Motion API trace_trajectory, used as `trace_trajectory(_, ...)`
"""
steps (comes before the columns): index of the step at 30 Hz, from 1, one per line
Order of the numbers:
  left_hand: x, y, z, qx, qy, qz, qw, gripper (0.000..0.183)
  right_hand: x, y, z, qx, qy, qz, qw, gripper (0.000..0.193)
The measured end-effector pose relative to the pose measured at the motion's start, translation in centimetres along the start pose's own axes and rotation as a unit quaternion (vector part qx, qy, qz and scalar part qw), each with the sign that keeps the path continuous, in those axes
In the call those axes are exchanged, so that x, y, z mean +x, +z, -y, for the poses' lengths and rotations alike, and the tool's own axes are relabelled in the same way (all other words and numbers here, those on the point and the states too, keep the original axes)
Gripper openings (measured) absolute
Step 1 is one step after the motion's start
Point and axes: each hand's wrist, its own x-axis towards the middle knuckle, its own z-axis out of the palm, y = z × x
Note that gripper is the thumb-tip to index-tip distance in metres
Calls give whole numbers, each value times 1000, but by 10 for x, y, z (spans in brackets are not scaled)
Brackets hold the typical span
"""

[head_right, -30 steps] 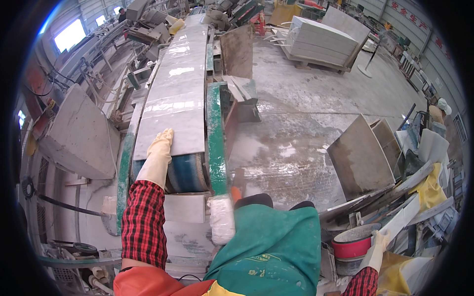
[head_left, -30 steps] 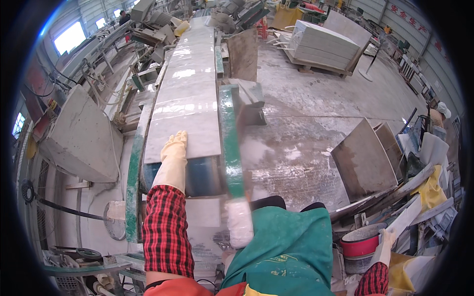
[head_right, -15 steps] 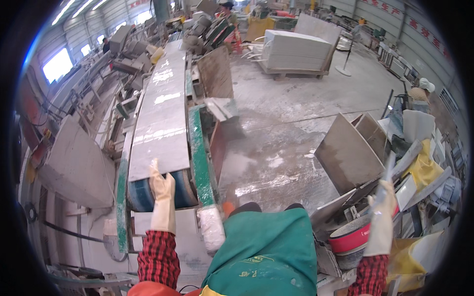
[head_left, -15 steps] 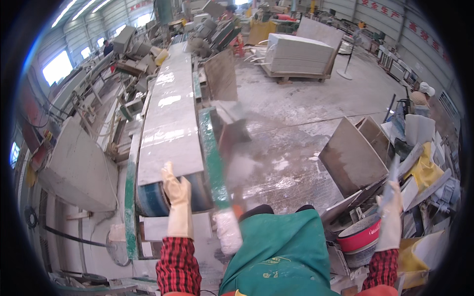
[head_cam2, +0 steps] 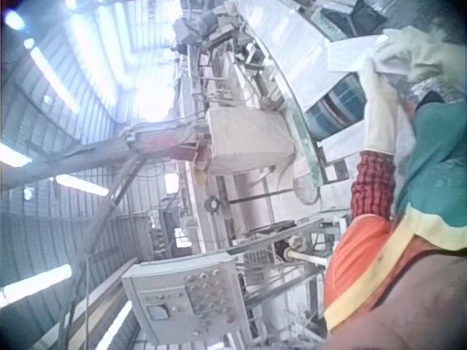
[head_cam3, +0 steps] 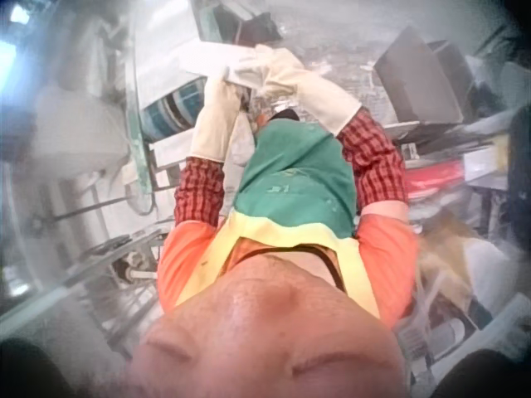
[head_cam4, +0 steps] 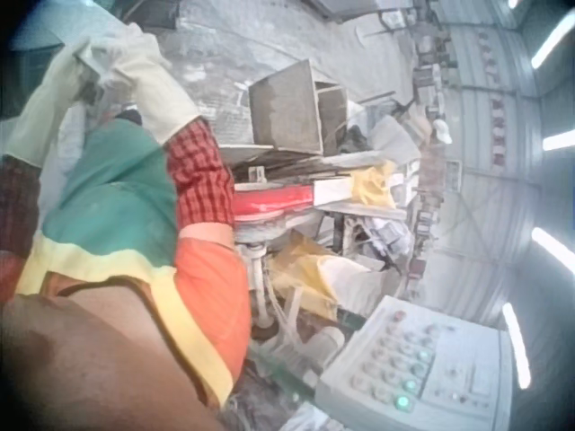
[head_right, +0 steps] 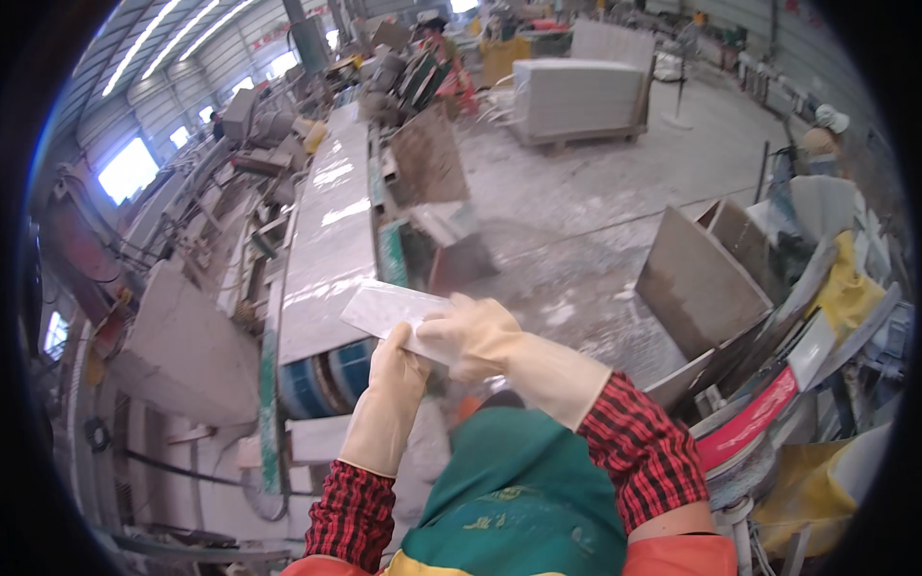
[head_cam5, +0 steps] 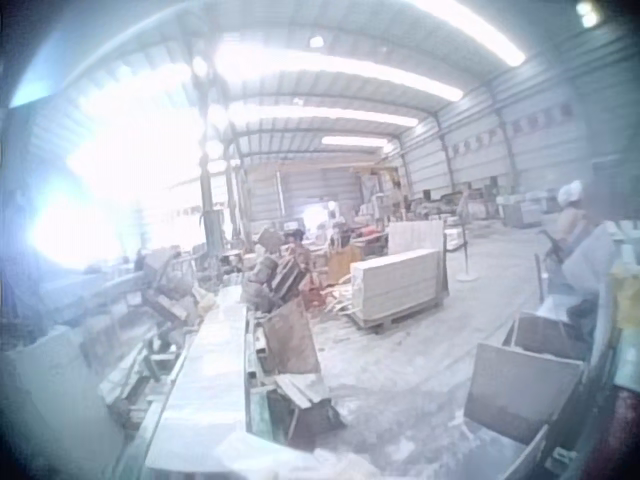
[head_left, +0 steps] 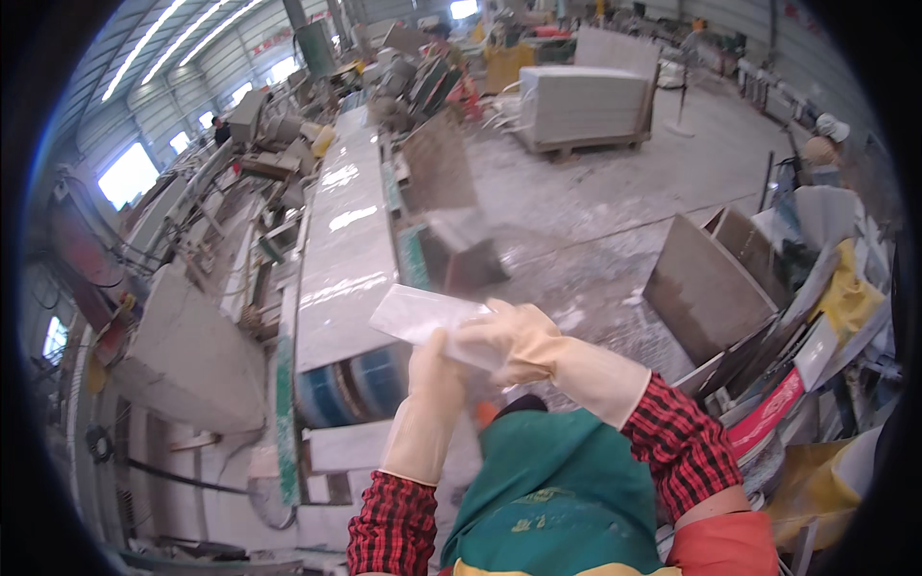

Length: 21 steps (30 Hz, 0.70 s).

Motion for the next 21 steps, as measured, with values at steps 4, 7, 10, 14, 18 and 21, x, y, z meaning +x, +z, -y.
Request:
trace_trajectory(4,-11,-66,-30,-36,103,-151,982,38,30,27,15,-32,-198,-68,977,39)
trace_trajectory(7,-20,-115,-63,-141,140,-204,959,36,19,35,-2,-30,-171,-111,979,40)
trace_trajectory(10,-19,-168,-83,-147,144,-277,938,37,-32,41,-61,-68,-82,-178,978,43)
trace_trajectory(14,-12,-199,-86,-106,194,-310,925,43,-158,26,-156,-85,183,-132,970,44)
trace_trajectory(18,9,-224,-76,-44,159,-386,907,25,-313,-4,-188,-171,529,-115,824,50)
trace_trajectory(21,24,-238,-63,-59,176,-345,920,28,-409,-31,-173,-188,659,-121,718,55)
